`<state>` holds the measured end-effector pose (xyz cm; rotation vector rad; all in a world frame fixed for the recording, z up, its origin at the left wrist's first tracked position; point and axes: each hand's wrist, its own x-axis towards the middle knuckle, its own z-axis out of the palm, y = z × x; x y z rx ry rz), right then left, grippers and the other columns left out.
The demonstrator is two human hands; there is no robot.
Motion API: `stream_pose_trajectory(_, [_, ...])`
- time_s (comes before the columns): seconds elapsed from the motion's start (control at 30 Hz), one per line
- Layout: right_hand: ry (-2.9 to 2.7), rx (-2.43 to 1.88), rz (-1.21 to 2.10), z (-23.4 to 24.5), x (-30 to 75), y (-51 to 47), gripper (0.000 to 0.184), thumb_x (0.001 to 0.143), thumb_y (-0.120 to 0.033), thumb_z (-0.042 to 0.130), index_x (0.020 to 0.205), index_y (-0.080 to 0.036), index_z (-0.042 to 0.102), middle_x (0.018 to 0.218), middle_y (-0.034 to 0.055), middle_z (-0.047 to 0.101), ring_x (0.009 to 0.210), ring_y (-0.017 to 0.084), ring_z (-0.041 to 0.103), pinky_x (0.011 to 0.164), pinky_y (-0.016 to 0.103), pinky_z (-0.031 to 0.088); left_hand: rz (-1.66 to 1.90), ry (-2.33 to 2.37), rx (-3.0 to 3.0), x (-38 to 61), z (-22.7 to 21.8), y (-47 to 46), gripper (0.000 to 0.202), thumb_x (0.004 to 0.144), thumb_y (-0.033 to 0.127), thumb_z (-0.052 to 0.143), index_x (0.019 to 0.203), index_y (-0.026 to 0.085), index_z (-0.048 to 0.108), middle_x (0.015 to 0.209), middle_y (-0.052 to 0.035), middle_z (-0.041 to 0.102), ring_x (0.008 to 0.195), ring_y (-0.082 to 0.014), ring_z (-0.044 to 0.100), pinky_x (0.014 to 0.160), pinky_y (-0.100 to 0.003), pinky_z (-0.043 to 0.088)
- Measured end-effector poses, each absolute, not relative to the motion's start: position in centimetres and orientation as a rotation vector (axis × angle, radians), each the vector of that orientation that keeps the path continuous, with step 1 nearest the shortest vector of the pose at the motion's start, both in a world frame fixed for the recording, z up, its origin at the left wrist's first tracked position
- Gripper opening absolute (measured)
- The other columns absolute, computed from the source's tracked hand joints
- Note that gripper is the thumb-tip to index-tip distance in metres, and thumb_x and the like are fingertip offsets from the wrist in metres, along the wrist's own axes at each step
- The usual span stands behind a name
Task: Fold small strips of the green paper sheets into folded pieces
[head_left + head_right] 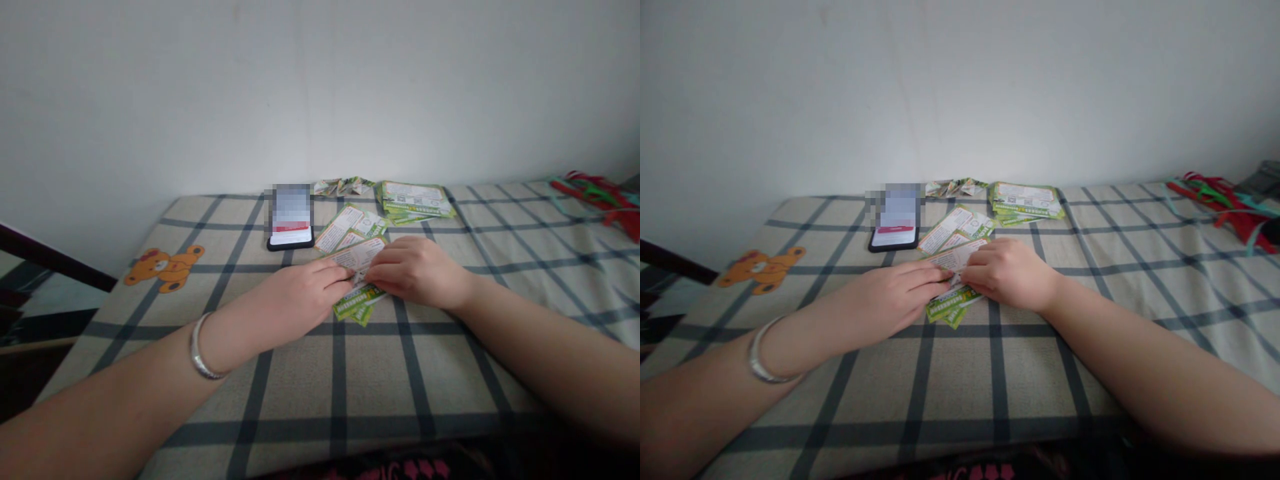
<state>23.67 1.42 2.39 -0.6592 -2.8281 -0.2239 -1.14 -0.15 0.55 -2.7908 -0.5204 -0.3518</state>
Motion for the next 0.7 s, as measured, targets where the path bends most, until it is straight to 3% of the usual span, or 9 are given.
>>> stream_pose_trajectory(0.23, [-2.925,-0.622,-0.297,3.0,23.7,1.3,0.02,0.093,-0.022,0.049,0.097,-0.019,0.069,0.092,0.0037,0.068,0.083,0.019,0.057,0.071,0.034,0.037,-0.347,-0.519,-2.789,-1.2,0.8,-0.1,0.032,0.09,0.015,0.052,0.121,0.011,0.06,0.125,-0.0083,0.064,0.118,-0.0233,0.056,0.105,-0.037,0.046])
stream_pose_trajectory(0.37, [-2.889,-0.624,-0.132,2.8,24.2,1.6,0.02,0.086,-0.02,0.057,0.1,-0.021,0.071,0.096,0.0041,0.067,0.086,0.019,0.055,0.076,0.034,0.039,-0.341,-0.47,-2.808,-1.7,1.1,0.1,0.032,0.091,0.014,0.049,0.12,0.012,0.061,0.124,-0.006,0.065,0.118,-0.0218,0.057,0.103,-0.036,0.047])
stream_pose_trajectory(0.5, [-2.803,-0.675,0.106,2.4,24.7,2.1,0.022,0.081,-0.018,0.063,0.099,-0.024,0.073,0.093,0.0043,0.066,0.084,0.017,0.056,0.077,0.033,0.041,-0.363,-0.525,-2.83,-2.0,1.7,0.0,0.027,0.089,0.012,0.048,0.109,0.014,0.067,0.118,-0.0047,0.069,0.109,-0.021,0.062,0.093,-0.037,0.052])
stream_pose_trajectory(0.7, [-2.649,-0.626,0.399,1.4,25.1,3.4,0.017,0.082,-0.02,0.065,0.094,-0.024,0.076,0.09,0.0046,0.066,0.086,0.015,0.058,0.082,0.034,0.041,-0.441,-0.598,-2.905,-1.7,2.1,0.1,0.022,0.086,0.013,0.052,0.097,0.016,0.071,0.109,-0.0038,0.072,0.102,-0.0216,0.065,0.091,-0.039,0.053])
